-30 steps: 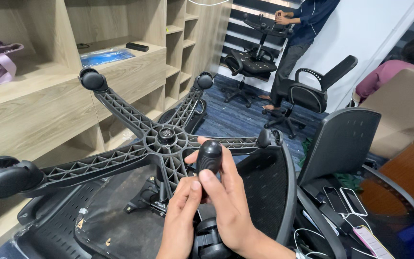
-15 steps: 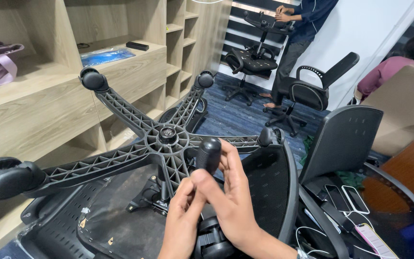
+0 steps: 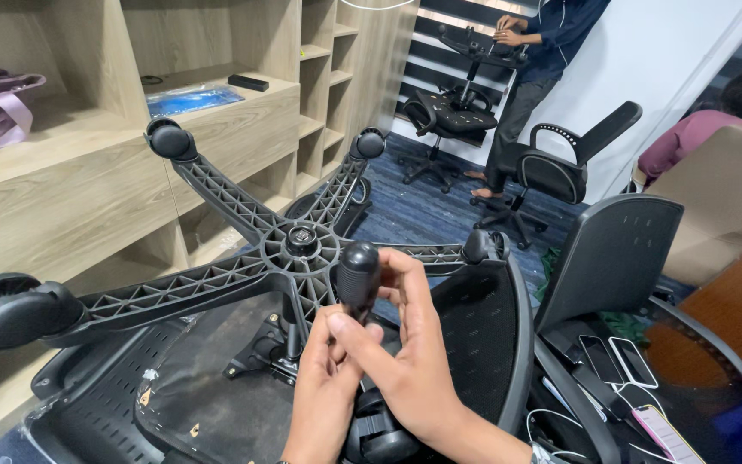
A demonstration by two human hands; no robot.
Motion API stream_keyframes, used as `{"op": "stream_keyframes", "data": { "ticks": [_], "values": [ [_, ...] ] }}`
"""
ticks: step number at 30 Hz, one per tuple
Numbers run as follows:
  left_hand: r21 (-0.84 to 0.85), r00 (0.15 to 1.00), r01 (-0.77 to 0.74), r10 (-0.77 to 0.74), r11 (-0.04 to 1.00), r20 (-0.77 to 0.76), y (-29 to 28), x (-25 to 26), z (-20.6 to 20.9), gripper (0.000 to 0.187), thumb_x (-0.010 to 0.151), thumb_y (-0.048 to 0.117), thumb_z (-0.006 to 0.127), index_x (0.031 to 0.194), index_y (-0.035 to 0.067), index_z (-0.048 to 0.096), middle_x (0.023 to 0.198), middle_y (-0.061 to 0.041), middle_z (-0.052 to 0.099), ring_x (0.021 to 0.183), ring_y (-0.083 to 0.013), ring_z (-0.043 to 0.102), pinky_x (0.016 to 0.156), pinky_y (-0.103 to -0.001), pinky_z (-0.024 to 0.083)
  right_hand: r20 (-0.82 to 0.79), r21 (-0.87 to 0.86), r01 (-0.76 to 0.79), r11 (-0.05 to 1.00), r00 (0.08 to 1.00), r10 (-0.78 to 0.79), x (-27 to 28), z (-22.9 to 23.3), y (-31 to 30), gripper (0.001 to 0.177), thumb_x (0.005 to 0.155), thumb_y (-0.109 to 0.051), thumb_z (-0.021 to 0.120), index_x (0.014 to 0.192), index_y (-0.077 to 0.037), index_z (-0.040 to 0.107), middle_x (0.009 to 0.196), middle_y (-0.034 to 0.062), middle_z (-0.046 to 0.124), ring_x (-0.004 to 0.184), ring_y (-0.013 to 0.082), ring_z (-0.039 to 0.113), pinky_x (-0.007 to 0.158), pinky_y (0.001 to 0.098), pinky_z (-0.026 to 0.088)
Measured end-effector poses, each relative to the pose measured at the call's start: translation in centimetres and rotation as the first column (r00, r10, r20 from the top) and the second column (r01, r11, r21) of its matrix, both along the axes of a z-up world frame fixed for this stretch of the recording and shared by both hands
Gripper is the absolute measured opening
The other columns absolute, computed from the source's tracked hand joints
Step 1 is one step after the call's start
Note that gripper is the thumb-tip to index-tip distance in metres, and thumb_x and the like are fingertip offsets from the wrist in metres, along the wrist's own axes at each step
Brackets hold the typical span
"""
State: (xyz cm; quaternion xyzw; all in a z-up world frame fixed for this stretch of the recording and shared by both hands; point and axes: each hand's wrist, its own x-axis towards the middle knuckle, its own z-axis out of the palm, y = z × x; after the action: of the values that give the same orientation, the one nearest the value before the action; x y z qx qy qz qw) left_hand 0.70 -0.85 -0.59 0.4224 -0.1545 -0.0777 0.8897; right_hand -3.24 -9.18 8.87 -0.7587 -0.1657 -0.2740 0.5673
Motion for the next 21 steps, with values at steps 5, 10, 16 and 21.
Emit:
{"op": "stream_keyframes", "data": {
  "ticks": [5, 10, 16, 21],
  "values": [
    [0.112, 0.999, -0.046, 0.043, 0.993, 0.029, 0.3, 0.4, -0.1, 0.032, 0.098, 0.016, 0.065, 0.124, -0.001, 0.067, 0.1, -0.003, 0.063, 0.088, -0.0095, 0.058, 0.082, -0.025, 0.048, -0.076, 0.204, -0.119, 0.972, 0.988, 0.136, -0.1, 0.1, -0.6, 0.056, 0.099, -0.018, 0.051, 0.151, 0.0, 0.04, 0.138, 0.0063, 0.058, 0.125, 0.014, 0.055, 0.11, 0.0306, 0.039],
    [0.204, 0.995, -0.045, 0.026, 0.978, 0.095, 0.7, 0.0, 0.7, 0.037, 0.099, 0.022, 0.062, 0.129, 0.001, 0.068, 0.105, 0.001, 0.061, 0.088, -0.0075, 0.057, 0.082, -0.025, 0.047, -0.164, 0.301, -0.066, 0.951, 0.979, 0.12, 0.0, -0.2, -0.5, 0.052, 0.1, -0.018, 0.054, 0.15, 0.0, 0.048, 0.115, 0.007, 0.062, 0.1, 0.013, 0.057, 0.092, 0.0283, 0.047],
    [0.058, 1.0, 0.011, -0.011, 0.998, -0.004, 0.2, -0.5, 1.6, 0.042, 0.084, -0.001, 0.071, 0.119, 0.007, 0.05, 0.11, -0.003, 0.065, 0.099, -0.0082, 0.065, 0.087, -0.027, 0.052, -0.088, 0.066, 0.035, 0.997, 0.996, -0.029, 0.1, -0.2, 0.0, 0.036, 0.09, -0.006, 0.074, 0.123, -0.001, 0.058, 0.108, 0.0066, 0.065, 0.104, 0.0127, 0.06, 0.091, 0.0281, 0.051],
    [0.089, 0.998, -0.022, 0.017, 0.996, 0.056, 0.4, -0.6, 1.1, 0.036, 0.086, -0.004, 0.073, 0.111, 0.006, 0.049, 0.11, -0.008, 0.065, 0.103, -0.0101, 0.067, 0.089, -0.027, 0.053, -0.17, 0.217, 0.033, 0.976, 0.985, 0.004, 0.2, -0.1, 0.2, 0.042, 0.087, -0.005, 0.074, 0.124, -0.003, 0.052, 0.106, 0.0065, 0.062, 0.099, 0.0138, 0.059, 0.086, 0.0308, 0.051]
  ]
}}
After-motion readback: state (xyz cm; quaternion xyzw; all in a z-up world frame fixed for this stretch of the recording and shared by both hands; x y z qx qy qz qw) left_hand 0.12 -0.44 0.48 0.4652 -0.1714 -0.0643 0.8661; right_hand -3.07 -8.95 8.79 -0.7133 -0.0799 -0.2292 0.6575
